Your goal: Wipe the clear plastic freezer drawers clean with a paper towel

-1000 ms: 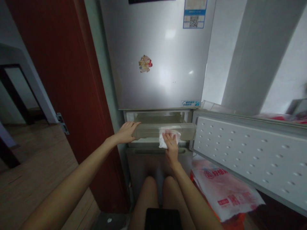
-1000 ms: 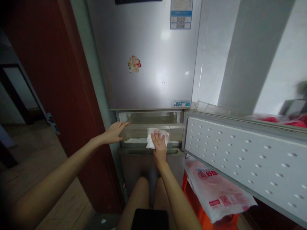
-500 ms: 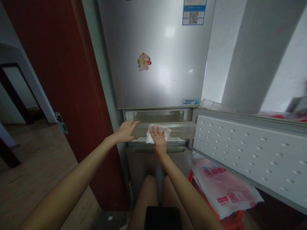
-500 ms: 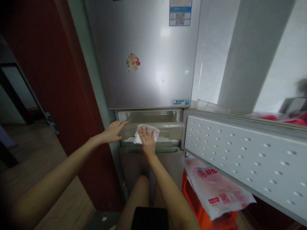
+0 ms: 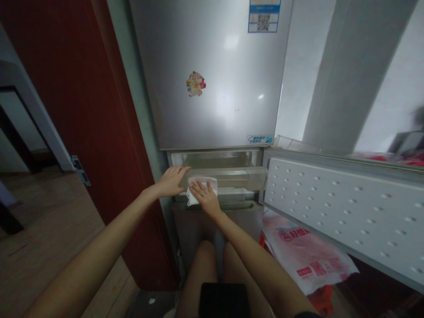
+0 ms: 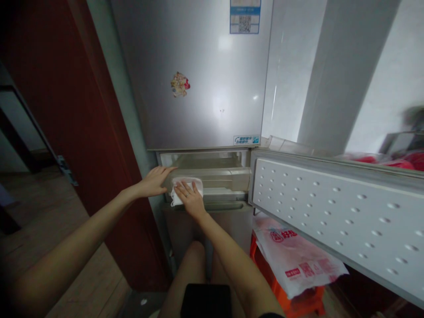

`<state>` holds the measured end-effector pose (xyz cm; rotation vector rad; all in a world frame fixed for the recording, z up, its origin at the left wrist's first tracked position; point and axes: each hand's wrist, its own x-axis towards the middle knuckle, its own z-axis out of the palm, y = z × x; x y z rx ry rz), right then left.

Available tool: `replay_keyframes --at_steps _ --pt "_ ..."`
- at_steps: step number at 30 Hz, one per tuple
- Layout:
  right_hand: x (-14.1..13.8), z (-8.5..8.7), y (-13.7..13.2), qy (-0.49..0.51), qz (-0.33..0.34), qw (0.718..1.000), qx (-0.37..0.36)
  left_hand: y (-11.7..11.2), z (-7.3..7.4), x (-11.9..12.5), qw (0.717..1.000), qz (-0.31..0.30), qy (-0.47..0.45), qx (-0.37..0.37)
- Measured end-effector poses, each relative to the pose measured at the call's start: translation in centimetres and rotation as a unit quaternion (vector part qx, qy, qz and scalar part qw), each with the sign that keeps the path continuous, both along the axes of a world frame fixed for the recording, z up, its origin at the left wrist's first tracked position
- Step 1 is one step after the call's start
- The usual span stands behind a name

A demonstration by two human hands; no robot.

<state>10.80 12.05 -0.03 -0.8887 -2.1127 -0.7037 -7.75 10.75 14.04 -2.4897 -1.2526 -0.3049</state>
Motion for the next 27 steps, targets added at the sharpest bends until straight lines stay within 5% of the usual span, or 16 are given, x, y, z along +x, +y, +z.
replay_keyframes --at_steps 13,27 --pt "2.9 1.0 -0.4 -0.126 0.026 0.990 0.051 -0.2 0.2 0.1 1.000 0.000 -0.004 -0.002" --pt "7.8 2.5 -2.0 -0.041 -0.048 0.998 0.028 -0.3 0.2 0.1 1.000 0.000 -0.005 0.001"
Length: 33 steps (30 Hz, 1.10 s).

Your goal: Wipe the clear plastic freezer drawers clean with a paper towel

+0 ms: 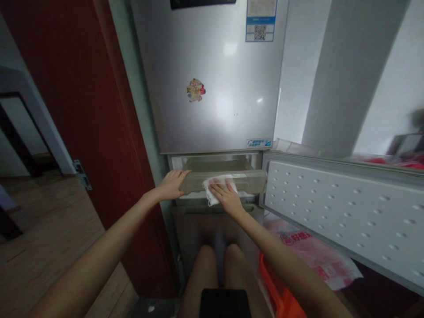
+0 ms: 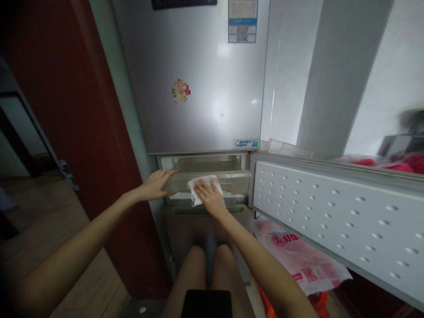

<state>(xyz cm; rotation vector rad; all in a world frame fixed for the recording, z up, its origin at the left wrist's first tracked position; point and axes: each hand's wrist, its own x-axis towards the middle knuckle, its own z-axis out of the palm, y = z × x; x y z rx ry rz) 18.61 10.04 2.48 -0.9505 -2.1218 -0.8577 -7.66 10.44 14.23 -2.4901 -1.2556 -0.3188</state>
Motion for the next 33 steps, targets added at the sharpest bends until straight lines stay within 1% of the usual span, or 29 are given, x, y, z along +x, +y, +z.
replay_keyframes --at_steps 4,9,15,21,26,30,33 --pt "1.3 -0.6 -0.8 0.051 -0.020 0.998 -0.005 0.2 0.0 -0.1 1.000 -0.003 0.003 -0.002" --pt "1.9 -1.7 -1.5 0.125 -0.034 0.992 -0.010 0.3 -0.1 -0.2 1.000 -0.005 0.008 0.000" --pt "1.3 -3.2 -2.3 0.220 -0.050 0.974 -0.015 0.3 -0.2 -0.2 1.000 -0.004 0.006 -0.003" --pt "0.7 -4.5 -2.8 0.273 -0.020 0.962 -0.005 0.3 -0.2 -0.2 1.000 -0.010 0.000 0.001" --pt "1.1 -4.3 -1.6 0.287 0.018 0.957 0.029 0.2 -0.1 -0.2 1.000 -0.010 -0.004 0.004" --pt "1.0 -3.8 -0.2 0.278 0.027 0.958 0.058 0.1 -0.1 -0.1 1.000 -0.003 -0.001 0.001" --pt "1.2 -3.8 0.3 0.256 0.029 0.963 0.074 0.1 -0.1 0.0 1.000 -0.008 -0.002 -0.001"
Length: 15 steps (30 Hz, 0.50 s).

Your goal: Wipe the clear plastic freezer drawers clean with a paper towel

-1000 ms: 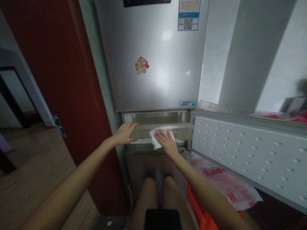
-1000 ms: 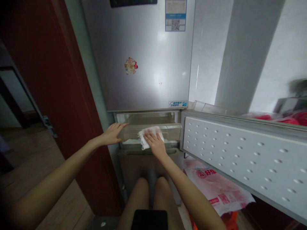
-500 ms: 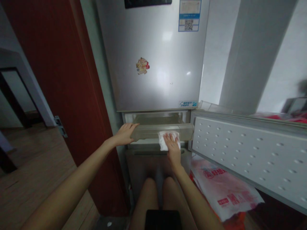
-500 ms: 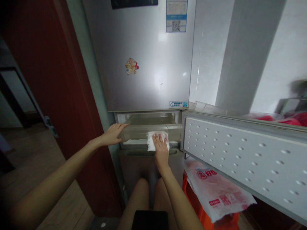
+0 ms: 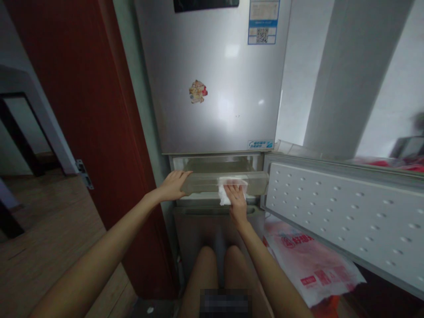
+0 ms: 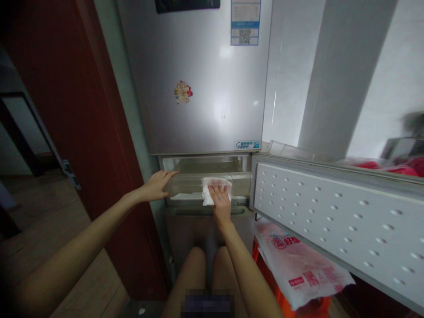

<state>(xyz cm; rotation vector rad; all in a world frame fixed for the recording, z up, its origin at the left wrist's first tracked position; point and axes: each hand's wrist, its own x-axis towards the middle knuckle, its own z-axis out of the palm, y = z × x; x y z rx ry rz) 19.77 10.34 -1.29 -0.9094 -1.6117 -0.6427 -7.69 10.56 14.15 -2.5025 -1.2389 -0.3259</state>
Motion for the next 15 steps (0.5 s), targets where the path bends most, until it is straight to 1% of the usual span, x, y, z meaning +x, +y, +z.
replay_keyframes --at_steps 5,8,15 --pt "0.8 -0.1 0.0 -0.029 -0.026 0.999 -0.012 0.1 0.0 0.0 1.000 0.001 0.004 -0.003" --pt "0.9 -0.1 0.4 -0.028 -0.021 0.999 0.000 0.1 0.0 0.0 1.000 0.000 0.003 -0.003" --pt "-0.5 -0.3 1.3 -0.017 -0.026 0.999 -0.008 0.1 0.1 -0.1 1.000 0.001 0.002 -0.006"
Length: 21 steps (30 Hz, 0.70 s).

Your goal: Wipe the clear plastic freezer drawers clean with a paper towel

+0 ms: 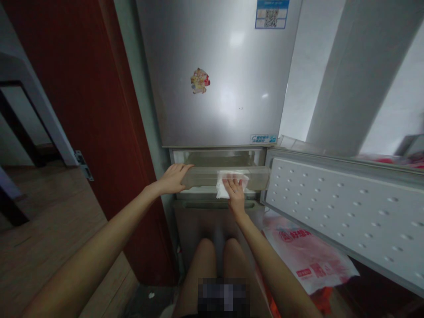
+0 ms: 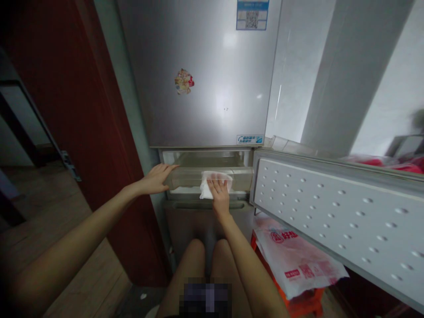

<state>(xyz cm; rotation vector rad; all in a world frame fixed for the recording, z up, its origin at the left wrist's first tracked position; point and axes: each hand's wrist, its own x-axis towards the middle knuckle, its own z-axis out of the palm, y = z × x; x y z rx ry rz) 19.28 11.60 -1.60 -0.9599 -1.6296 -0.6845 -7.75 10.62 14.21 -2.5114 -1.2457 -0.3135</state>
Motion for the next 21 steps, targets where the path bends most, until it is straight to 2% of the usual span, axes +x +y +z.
replay_keyframes --at_steps 5,10,15,21 --pt "-1.9 0.7 0.1 -0.040 0.014 0.999 -0.032 -0.1 0.0 0.1 1.000 0.003 0.001 0.001" --pt "-4.8 1.8 0.3 -0.100 0.031 0.992 -0.072 -0.1 0.0 0.2 1.000 0.014 0.003 0.001" --pt "-7.6 2.4 0.6 -0.119 0.038 0.988 -0.091 -0.1 -0.1 0.2 1.000 0.006 -0.004 0.005" --pt "-8.2 2.6 0.6 -0.162 0.037 0.982 -0.094 -0.6 0.2 0.4 1.000 0.023 0.008 -0.007"
